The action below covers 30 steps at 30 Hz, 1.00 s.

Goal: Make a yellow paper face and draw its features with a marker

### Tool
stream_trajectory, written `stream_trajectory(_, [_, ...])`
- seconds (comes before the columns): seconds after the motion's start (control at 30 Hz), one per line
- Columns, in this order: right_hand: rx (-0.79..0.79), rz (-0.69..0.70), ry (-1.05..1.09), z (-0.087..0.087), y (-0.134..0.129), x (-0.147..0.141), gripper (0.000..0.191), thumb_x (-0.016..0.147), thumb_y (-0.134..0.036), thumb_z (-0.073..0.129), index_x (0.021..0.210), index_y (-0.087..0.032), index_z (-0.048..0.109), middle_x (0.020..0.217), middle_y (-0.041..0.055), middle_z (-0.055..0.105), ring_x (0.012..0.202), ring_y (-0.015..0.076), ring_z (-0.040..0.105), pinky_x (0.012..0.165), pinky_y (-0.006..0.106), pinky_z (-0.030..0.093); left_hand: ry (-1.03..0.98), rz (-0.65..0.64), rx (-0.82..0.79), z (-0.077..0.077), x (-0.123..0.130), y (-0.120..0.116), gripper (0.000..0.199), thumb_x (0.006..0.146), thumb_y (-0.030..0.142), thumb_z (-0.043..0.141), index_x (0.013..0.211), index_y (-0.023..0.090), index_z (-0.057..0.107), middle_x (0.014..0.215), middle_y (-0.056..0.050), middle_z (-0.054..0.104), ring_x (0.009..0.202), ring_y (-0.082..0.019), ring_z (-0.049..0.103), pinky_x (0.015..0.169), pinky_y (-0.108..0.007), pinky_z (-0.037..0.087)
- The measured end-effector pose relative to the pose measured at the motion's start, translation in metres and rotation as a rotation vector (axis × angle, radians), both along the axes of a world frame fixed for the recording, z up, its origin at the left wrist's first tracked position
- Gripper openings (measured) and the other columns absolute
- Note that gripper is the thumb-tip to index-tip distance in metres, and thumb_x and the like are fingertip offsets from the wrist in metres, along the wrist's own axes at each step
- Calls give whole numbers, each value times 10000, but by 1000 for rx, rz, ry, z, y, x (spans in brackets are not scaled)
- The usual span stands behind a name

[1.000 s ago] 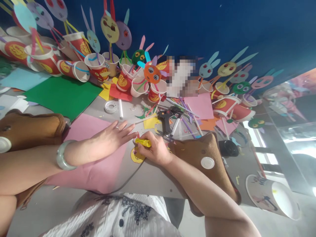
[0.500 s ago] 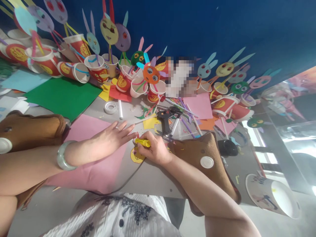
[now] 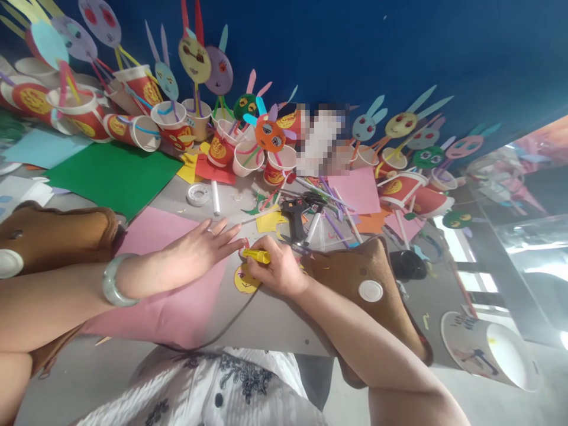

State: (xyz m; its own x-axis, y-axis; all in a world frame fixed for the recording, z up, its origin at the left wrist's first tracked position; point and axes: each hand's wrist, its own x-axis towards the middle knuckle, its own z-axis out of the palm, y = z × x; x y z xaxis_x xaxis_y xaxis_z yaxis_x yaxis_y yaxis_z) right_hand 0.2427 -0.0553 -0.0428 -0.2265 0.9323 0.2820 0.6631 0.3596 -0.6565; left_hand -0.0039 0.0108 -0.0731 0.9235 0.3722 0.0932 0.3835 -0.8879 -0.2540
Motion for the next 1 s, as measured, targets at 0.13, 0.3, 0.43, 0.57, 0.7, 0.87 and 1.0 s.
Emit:
stream_trajectory(0.13, [-21, -17, 1, 0, -1, 1, 110, 863, -272, 631, 916, -255, 536, 710, -19, 693, 547, 137, 624, 497, 255, 467, -7, -4, 23, -3, 0, 0, 731, 992, 220, 489, 1671, 187, 222, 1716, -168, 261, 1542, -375, 325, 1205, -538, 309])
stream_trajectory(0.3, [-28, -9, 6, 0, -1, 0, 109, 873, -251, 633, 934, -251, 542, 748, -14, 713, 578, 141, 652, 533, 256, 491, -19, -12, 15, -5, 0, 1, 747, 983, 230, 504, 1671, 189, 218, 1719, -170, 254, 1540, -373, 325, 1201, -543, 304])
stream_trajectory(0.43, [-25, -28, 4, -1, -1, 1, 105, 878, -270, 635, 935, -252, 548, 737, -13, 705, 566, 141, 640, 512, 256, 479, -15, -11, 7, -6, 0, 3, 740, 985, 228, 501, 1671, 199, 225, 1717, -161, 266, 1536, -371, 328, 1196, -544, 300])
stream_trajectory(0.57, [-35, -22, -11, -1, -1, 1, 100, 869, -272, 629, 920, -252, 545, 722, -12, 700, 567, 143, 637, 500, 257, 470, -20, -18, 2, -7, -1, 3, 772, 979, 240, 531, 1677, 194, 204, 1719, -172, 254, 1541, -378, 321, 1211, -553, 273])
stream_trajectory(0.7, [-29, -36, 1, 0, -1, 0, 99, 881, -287, 631, 928, -253, 552, 727, -11, 706, 557, 142, 630, 502, 261, 476, -22, -16, 6, -8, -1, 3, 773, 977, 246, 530, 1677, 190, 206, 1716, -178, 258, 1540, -376, 326, 1212, -557, 270])
stream_trajectory(0.87, [-2, -39, 7, 0, -1, 0, 105, 854, -268, 634, 894, -256, 538, 711, -14, 700, 543, 139, 627, 489, 256, 471, -8, -33, 4, -7, -1, 4, 762, 976, 255, 515, 1674, 199, 213, 1720, -167, 258, 1541, -379, 322, 1188, -547, 312])
stream_trajectory(1.0, [25, -30, 1, 0, 0, -1, 104, 885, -292, 639, 927, -250, 553, 724, -16, 700, 523, 124, 610, 493, 245, 472, -6, -19, 7, -7, -1, 4, 739, 988, 240, 489, 1673, 189, 216, 1716, -171, 263, 1542, -373, 328, 1197, -549, 310])
